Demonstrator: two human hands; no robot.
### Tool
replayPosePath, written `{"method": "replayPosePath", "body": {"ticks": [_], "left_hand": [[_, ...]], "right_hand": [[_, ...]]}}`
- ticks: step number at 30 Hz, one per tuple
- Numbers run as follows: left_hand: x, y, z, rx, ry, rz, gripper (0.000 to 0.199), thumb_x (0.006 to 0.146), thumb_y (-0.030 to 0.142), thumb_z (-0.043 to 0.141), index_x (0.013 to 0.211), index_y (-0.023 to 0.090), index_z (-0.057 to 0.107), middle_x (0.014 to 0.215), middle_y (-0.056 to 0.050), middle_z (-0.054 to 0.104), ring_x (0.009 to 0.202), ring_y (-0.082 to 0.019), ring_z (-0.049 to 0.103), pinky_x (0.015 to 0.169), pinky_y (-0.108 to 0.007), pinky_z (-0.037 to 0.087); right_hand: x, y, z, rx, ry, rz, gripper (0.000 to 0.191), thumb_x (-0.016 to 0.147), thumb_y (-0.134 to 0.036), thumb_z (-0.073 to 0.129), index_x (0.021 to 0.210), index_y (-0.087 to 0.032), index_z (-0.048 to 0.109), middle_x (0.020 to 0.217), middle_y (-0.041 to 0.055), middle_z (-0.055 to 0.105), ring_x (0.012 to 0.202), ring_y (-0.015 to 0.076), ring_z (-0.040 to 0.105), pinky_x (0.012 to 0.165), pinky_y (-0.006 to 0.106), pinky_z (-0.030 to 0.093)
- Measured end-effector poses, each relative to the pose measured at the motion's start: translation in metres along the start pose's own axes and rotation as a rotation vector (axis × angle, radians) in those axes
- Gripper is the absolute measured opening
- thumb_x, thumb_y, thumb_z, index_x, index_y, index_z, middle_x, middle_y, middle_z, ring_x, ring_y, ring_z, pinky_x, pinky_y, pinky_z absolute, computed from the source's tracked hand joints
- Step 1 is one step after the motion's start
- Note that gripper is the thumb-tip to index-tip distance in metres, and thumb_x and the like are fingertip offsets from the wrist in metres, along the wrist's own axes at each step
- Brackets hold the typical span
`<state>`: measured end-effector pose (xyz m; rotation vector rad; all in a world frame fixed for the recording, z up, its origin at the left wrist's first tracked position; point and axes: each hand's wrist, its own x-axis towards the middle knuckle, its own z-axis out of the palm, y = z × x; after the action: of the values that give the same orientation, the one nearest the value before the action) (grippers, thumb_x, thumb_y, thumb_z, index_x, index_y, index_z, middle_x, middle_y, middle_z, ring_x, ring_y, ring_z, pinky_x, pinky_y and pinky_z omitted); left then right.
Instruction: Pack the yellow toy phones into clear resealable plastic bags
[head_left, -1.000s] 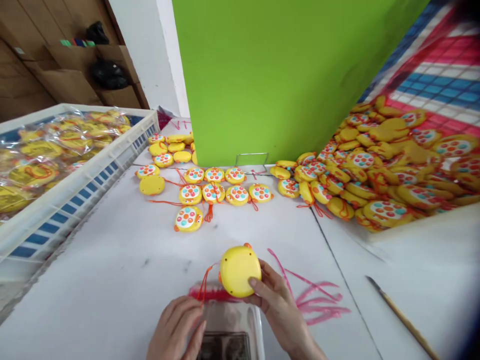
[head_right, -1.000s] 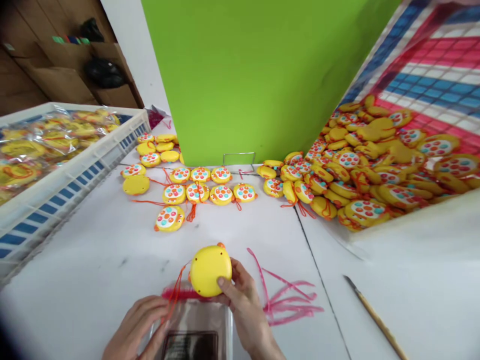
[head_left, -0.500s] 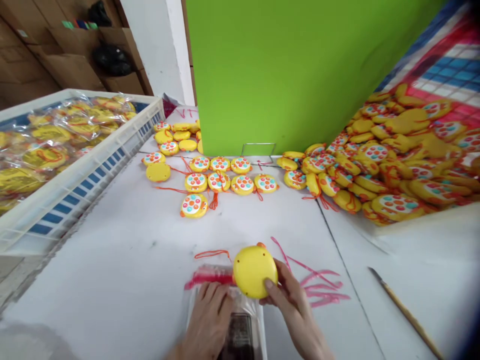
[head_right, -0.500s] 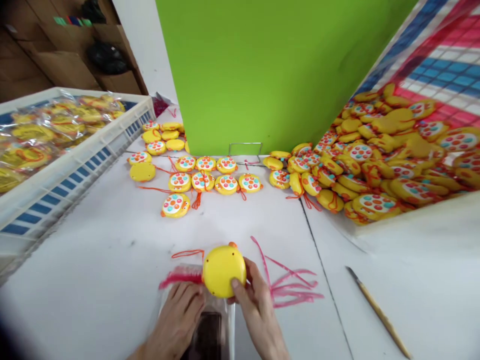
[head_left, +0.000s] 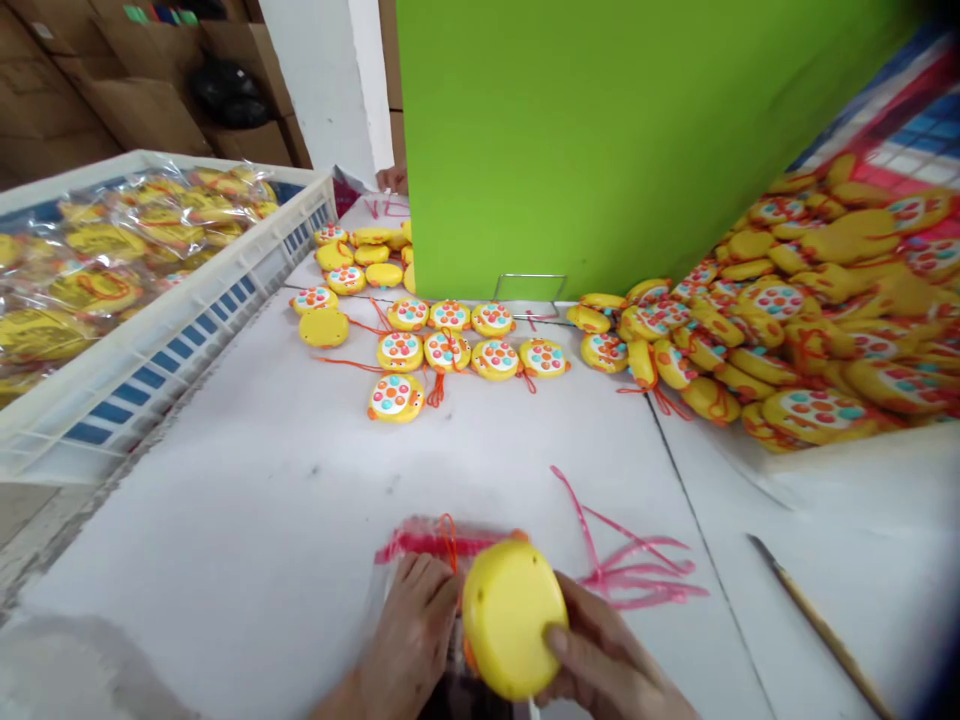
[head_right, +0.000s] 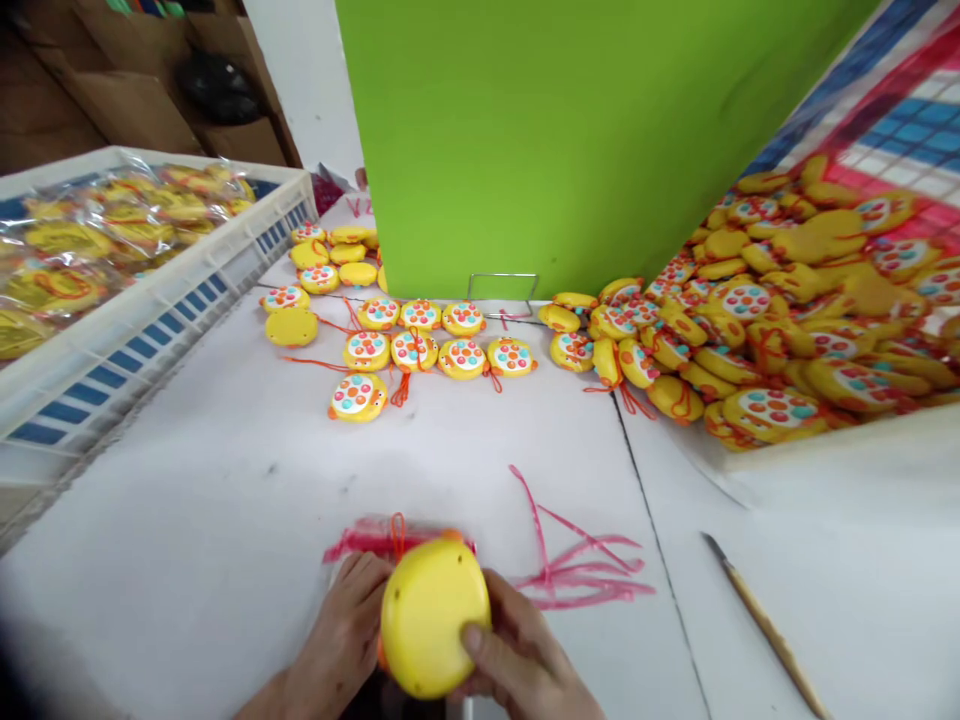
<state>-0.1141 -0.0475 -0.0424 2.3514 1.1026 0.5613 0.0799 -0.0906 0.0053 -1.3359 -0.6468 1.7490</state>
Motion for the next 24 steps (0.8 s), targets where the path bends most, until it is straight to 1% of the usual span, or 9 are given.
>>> {"method": "replayPosePath", "body": {"ticks": [2, 5, 8, 12, 15, 17, 19, 21, 24], "left_hand": [[0.0, 0.002, -0.001, 0.052, 0.063, 0.045, 0.026, 0.091, 0.023, 0.036, 0.094, 0.017, 0.061, 0.088, -0.007, 0.064, 0.082, -0.02, 0.056, 0.075, -0.035, 0.047], [-0.002, 0.008, -0.002, 0.15, 0.156, 0.123, 0.03, 0.093, 0.021, 0.03, 0.102, 0.016, 0.059, 0.095, -0.008, 0.065, 0.088, -0.022, 0.057, 0.081, -0.038, 0.045], [-0.005, 0.014, -0.008, 0.175, 0.158, 0.15, 0.032, 0.092, 0.016, 0.029, 0.088, 0.017, 0.06, 0.081, -0.005, 0.066, 0.079, -0.021, 0.059, 0.082, -0.04, 0.045], [-0.011, 0.011, -0.034, 0.129, 0.224, 0.167, 0.013, 0.084, 0.014, 0.05, 0.078, 0.019, 0.06, 0.074, -0.003, 0.066, 0.076, -0.019, 0.06, 0.079, -0.035, 0.048], [-0.016, -0.001, -0.055, -0.007, 0.318, -0.086, 0.011, 0.083, 0.02, 0.053, 0.091, 0.021, 0.061, 0.089, -0.005, 0.067, 0.087, -0.02, 0.061, 0.075, -0.03, 0.051], [-0.015, -0.007, -0.063, -0.204, 0.247, -0.422, 0.017, 0.086, 0.029, 0.05, 0.098, 0.022, 0.059, 0.09, -0.003, 0.067, 0.081, -0.017, 0.062, 0.065, -0.025, 0.051], [-0.009, -0.009, -0.064, -0.442, 0.115, -0.633, 0.022, 0.086, 0.037, 0.049, 0.097, 0.021, 0.06, 0.087, -0.003, 0.068, 0.076, -0.016, 0.063, 0.062, -0.022, 0.05], [-0.001, -0.007, -0.061, -0.645, 0.033, -0.658, 0.025, 0.086, 0.039, 0.047, 0.089, 0.018, 0.061, 0.083, -0.004, 0.068, 0.075, -0.017, 0.063, 0.066, -0.023, 0.05], [0.007, -0.002, -0.055, -0.764, 0.032, -0.632, 0.028, 0.087, 0.04, 0.044, 0.078, 0.016, 0.057, 0.074, -0.004, 0.064, 0.069, -0.016, 0.059, 0.062, -0.023, 0.046]], "right_hand": [[0.007, -0.006, 0.016, 0.057, 0.003, -0.036, 0.044, 0.081, -0.044, 0.057, 0.118, -0.02, 0.052, 0.097, 0.0077, 0.062, 0.075, 0.019, 0.062, 0.056, 0.027, 0.054], [0.017, -0.01, 0.032, -0.223, 0.071, -0.196, 0.045, 0.085, -0.043, 0.051, 0.125, -0.023, 0.044, 0.092, 0.0057, 0.064, 0.064, 0.016, 0.061, 0.057, 0.028, 0.055], [0.021, -0.006, 0.031, -0.632, 0.064, -0.391, 0.043, 0.088, -0.038, 0.048, 0.128, -0.024, 0.044, 0.098, 0.0071, 0.066, 0.069, 0.0173, 0.065, 0.067, 0.027, 0.056], [0.02, 0.004, 0.017, -0.919, 0.018, -0.539, 0.042, 0.09, -0.031, 0.043, 0.132, -0.024, 0.041, 0.11, 0.0083, 0.066, 0.091, 0.0205, 0.067, 0.078, 0.027, 0.055], [0.018, 0.01, 0.011, -0.979, 0.057, -0.589, 0.044, 0.09, -0.029, 0.043, 0.134, -0.024, 0.04, 0.119, 0.0095, 0.062, 0.102, 0.0223, 0.062, 0.085, 0.031, 0.052], [0.018, 0.009, 0.011, -0.988, 0.074, -0.634, 0.041, 0.09, -0.029, 0.043, 0.131, -0.026, 0.044, 0.118, 0.008, 0.063, 0.104, 0.0225, 0.062, 0.085, 0.03, 0.052], [0.019, 0.004, 0.014, -0.971, 0.055, -0.658, 0.038, 0.09, -0.028, 0.043, 0.128, -0.028, 0.048, 0.115, 0.0068, 0.065, 0.1, 0.0219, 0.064, 0.082, 0.028, 0.054], [0.02, -0.004, 0.017, -0.98, 0.015, -0.665, 0.038, 0.091, -0.027, 0.041, 0.128, -0.027, 0.048, 0.112, 0.0065, 0.066, 0.093, 0.0205, 0.066, 0.077, 0.026, 0.055], [0.022, -0.014, 0.022, -1.084, -0.042, -0.622, 0.036, 0.093, -0.025, 0.037, 0.126, -0.027, 0.05, 0.098, 0.0043, 0.07, 0.077, 0.0175, 0.069, 0.069, 0.024, 0.055]]}}
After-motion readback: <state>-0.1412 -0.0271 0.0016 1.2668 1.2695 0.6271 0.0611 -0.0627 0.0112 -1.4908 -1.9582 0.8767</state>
